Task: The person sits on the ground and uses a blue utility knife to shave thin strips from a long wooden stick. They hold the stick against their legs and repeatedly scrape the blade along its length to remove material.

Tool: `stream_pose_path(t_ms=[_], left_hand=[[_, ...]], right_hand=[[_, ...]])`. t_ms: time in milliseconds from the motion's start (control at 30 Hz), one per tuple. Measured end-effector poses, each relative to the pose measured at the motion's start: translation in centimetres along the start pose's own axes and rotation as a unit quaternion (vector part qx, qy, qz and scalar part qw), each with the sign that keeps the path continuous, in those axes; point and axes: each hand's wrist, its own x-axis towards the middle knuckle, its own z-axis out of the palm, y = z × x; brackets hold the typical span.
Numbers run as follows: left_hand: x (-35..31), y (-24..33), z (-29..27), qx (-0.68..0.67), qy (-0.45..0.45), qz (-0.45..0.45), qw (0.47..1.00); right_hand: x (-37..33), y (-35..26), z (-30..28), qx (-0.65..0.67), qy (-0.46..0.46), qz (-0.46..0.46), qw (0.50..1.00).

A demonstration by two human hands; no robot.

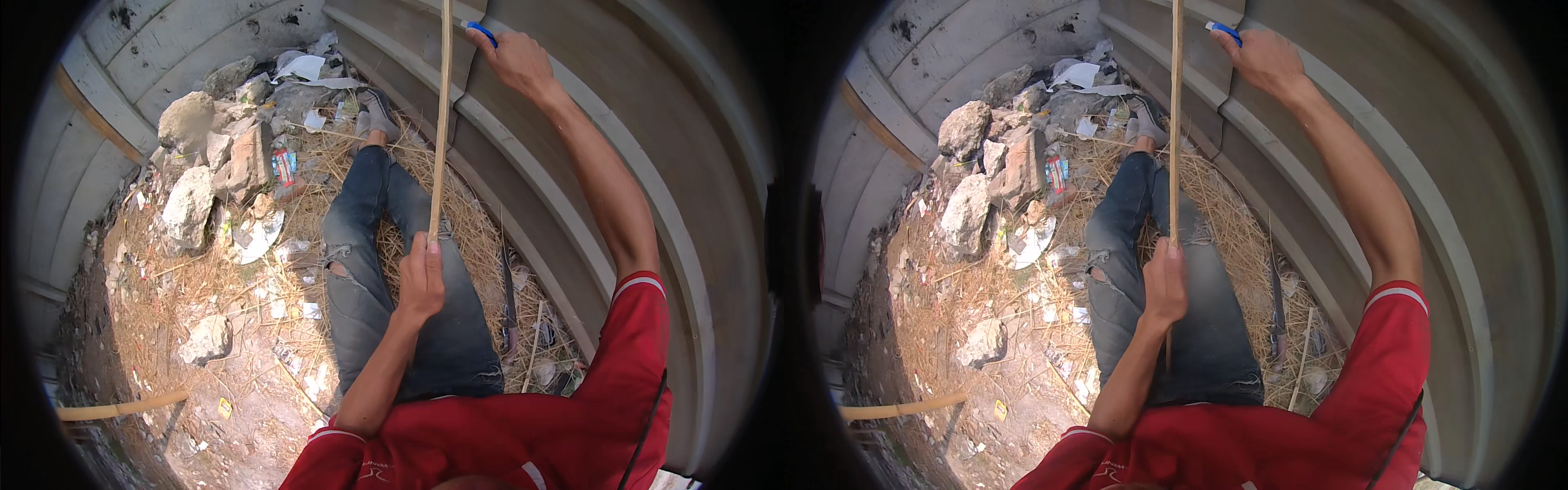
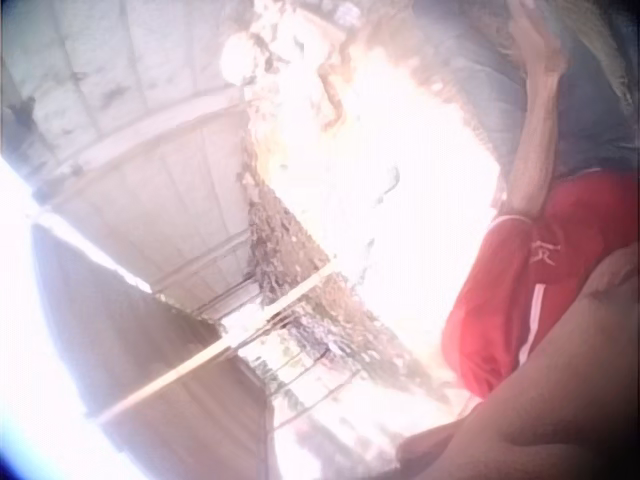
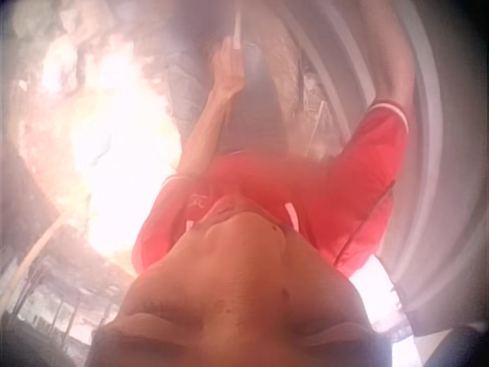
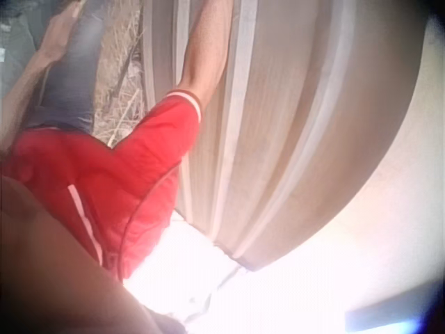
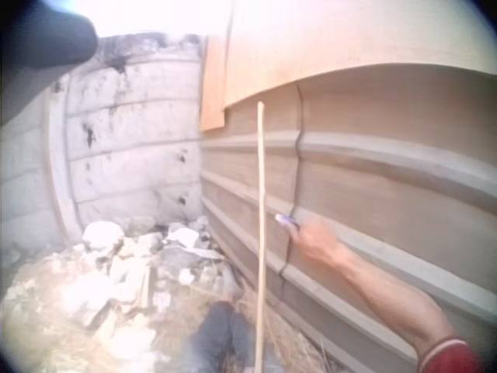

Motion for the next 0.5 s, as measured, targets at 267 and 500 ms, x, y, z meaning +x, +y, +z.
stream_pose_path(t_ms=[267,500], left_hand=[[5.2,1.3,-2.9,-0.106,0.004,-0.014,0.994],[8.1,2.2,-6.7,-0.102,-0.003,0.002,0.995]], right_hand=[[-0.5,-5.0,-5.7,0.096,0.007,-0.067,0.993],[-11.7,-8.8,-2.7,0.121,-0.117,-0.207,0.964]])
